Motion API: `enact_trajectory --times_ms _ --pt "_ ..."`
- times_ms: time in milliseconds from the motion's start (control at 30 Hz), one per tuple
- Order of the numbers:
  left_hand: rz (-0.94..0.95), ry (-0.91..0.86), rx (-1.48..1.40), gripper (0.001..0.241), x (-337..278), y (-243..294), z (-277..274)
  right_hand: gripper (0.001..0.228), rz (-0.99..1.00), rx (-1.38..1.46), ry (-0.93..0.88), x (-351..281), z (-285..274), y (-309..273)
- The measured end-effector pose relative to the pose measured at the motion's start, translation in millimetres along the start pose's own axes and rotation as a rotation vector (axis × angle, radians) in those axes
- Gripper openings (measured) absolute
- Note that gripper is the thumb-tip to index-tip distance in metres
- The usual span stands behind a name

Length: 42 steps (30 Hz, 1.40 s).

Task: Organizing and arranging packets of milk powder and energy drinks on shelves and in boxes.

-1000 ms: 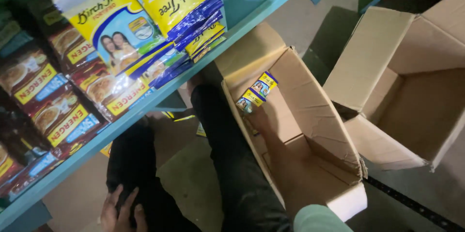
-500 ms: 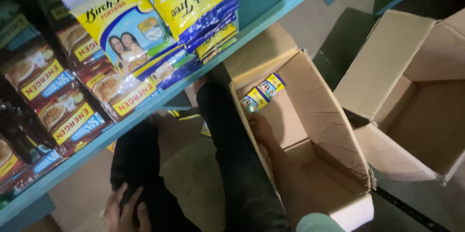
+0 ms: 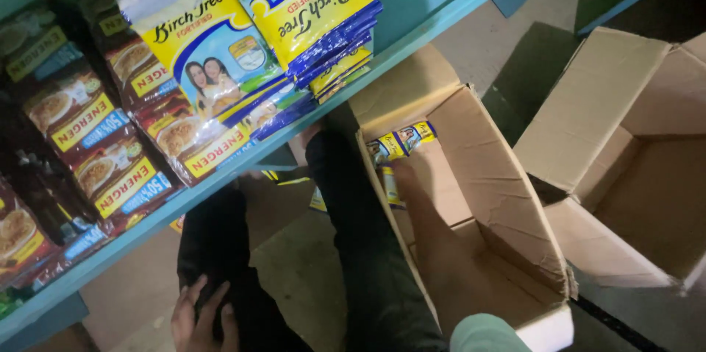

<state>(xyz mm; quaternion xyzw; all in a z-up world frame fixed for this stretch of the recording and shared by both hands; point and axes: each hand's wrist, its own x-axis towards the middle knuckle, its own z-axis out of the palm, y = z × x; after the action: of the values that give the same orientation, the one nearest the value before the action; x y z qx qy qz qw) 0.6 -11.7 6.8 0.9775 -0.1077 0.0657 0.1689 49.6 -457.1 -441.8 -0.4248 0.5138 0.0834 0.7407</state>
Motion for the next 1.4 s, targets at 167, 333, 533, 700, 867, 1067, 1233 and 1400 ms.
enact_trajectory --times_ms 167,333,533,700,867,1067,1233,1400 --pt "0.068 0.071 -0.048 0.036 -1 0 13 0.047 -0.584 -0.802 0.25 -50 33 -55" --pt "0.064 0.072 -0.02 0.037 0 -5 15 0.054 -0.953 -0.87 0.177 22 -4 -24" --pt "-0.033 0.001 -0.04 0.04 6 22 -4 0.04 -0.399 -0.064 -0.219 17 6 -70" --pt "-0.103 0.092 -0.063 0.036 0 37 -16 0.026 -0.47 -0.009 -0.297 -80 -10 -123" --pt "-0.124 0.016 -0.135 0.03 -18 39 -35 0.017 -0.623 -0.018 -0.315 -79 -32 -117" --pt "-0.082 0.092 -0.117 0.034 -50 28 -28 0.015 -1.278 -0.334 -0.547 -183 -55 -112" --pt "-0.077 0.169 -0.189 0.031 -67 55 -27 0.009 -0.917 -0.664 -1.181 -161 -23 -119" --pt "-0.034 -0.059 -0.813 0.036 -92 100 1 0.007 -0.427 -1.023 -1.604 -128 -72 -138"
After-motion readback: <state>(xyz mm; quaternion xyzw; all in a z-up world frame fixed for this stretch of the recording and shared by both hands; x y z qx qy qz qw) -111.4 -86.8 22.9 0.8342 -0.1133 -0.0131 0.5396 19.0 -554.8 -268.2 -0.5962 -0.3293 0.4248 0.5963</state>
